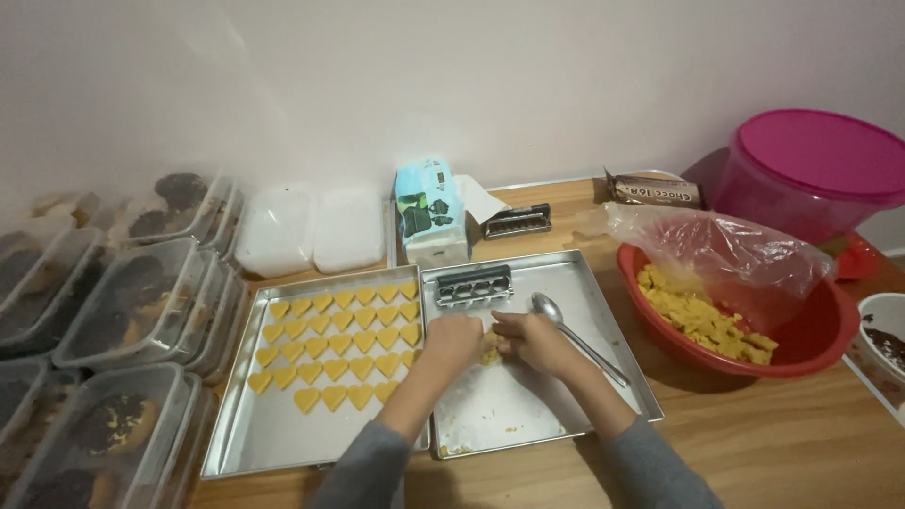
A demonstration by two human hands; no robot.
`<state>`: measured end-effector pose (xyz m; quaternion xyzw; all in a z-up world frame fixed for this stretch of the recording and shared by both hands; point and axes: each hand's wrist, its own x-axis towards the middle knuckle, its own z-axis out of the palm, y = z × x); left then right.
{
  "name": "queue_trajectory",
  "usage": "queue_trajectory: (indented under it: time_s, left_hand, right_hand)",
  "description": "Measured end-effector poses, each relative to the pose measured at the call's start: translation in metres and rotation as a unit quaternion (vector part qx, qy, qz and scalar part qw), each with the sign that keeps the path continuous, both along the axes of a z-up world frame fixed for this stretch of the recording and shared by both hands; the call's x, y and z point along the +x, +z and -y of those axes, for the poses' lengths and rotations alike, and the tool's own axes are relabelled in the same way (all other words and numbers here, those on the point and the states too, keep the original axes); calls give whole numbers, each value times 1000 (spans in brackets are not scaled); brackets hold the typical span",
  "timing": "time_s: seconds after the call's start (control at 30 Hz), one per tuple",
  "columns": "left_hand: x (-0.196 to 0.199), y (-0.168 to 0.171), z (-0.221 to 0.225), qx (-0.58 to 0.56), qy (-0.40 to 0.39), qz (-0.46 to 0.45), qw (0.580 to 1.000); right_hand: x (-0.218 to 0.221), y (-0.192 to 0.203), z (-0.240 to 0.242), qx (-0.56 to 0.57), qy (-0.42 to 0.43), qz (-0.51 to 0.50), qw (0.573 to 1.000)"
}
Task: Molding cookie dough into heart shapes using a manual mold and a spoon, then arranging them on a baking tray.
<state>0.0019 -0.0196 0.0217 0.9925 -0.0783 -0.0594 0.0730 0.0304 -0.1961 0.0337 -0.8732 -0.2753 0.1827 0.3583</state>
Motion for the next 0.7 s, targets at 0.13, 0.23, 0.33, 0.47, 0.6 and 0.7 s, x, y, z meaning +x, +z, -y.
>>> queue_trajectory:
  time_s: [0.13, 0.23, 0.33, 0.47, 0.6, 0.7]
  left_hand:
    - [17, -23, -3, 17, 20, 35, 999]
    - [23, -37, -3, 33, 13, 54, 998]
    - [9, -25, 4, 42, -11, 74, 996]
    - [-5, -25, 5, 69, -44, 79, 993]
    - [-31, -7, 11, 77, -62, 64, 993]
    - [-32, -8, 12, 99, -84, 126, 983]
  right_hand:
    - [16, -19, -3, -23, -32, 29, 999]
    - [-13, 17, -8, -60, -45, 46, 996]
    - [-27, 25, -9, -92, -36, 66, 993]
    - [-34, 47, -7, -51, -13, 26, 998]
    - [-46, 72, 10, -81, -12, -3, 997]
    - [-49, 81, 7, -67, 12, -48, 997]
